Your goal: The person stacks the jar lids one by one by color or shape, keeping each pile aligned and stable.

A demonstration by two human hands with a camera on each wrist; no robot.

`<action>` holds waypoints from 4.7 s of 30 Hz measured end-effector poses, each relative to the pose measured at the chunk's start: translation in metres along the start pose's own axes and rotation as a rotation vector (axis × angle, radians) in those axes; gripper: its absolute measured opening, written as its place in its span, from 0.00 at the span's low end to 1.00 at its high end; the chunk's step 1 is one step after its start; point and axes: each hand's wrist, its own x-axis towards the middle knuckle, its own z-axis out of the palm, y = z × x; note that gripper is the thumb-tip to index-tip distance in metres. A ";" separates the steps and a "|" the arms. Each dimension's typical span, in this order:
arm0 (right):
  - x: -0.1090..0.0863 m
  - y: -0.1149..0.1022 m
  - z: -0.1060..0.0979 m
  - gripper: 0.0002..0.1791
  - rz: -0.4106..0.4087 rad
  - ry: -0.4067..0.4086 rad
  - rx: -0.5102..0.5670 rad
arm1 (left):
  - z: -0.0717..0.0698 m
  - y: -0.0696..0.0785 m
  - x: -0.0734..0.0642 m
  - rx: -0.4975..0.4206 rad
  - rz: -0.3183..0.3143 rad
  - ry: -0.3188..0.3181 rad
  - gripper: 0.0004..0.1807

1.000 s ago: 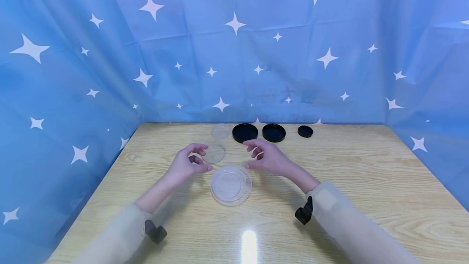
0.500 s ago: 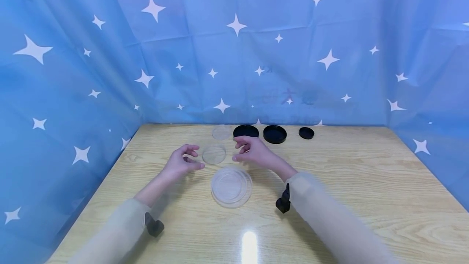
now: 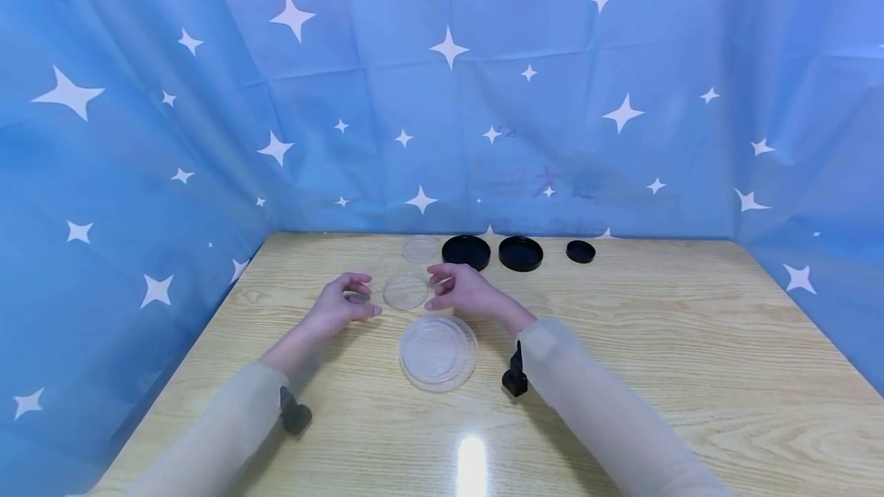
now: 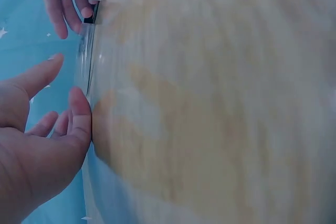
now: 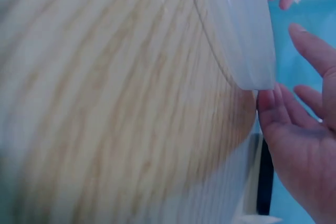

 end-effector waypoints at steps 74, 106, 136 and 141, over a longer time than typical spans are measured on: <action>0.014 0.002 0.002 0.31 -0.013 -0.013 -0.075 | 0.011 0.005 0.028 0.152 0.006 -0.138 0.35; -0.041 -0.010 -0.016 0.32 -0.094 -0.059 -0.059 | 0.036 0.028 -0.019 0.071 0.080 -0.174 0.35; -0.075 -0.009 -0.003 0.31 -0.119 -0.135 -0.171 | 0.053 0.018 -0.050 0.103 0.085 -0.244 0.36; -0.075 -0.010 -0.003 0.32 -0.125 -0.136 -0.186 | 0.054 0.017 -0.050 0.110 0.092 -0.243 0.36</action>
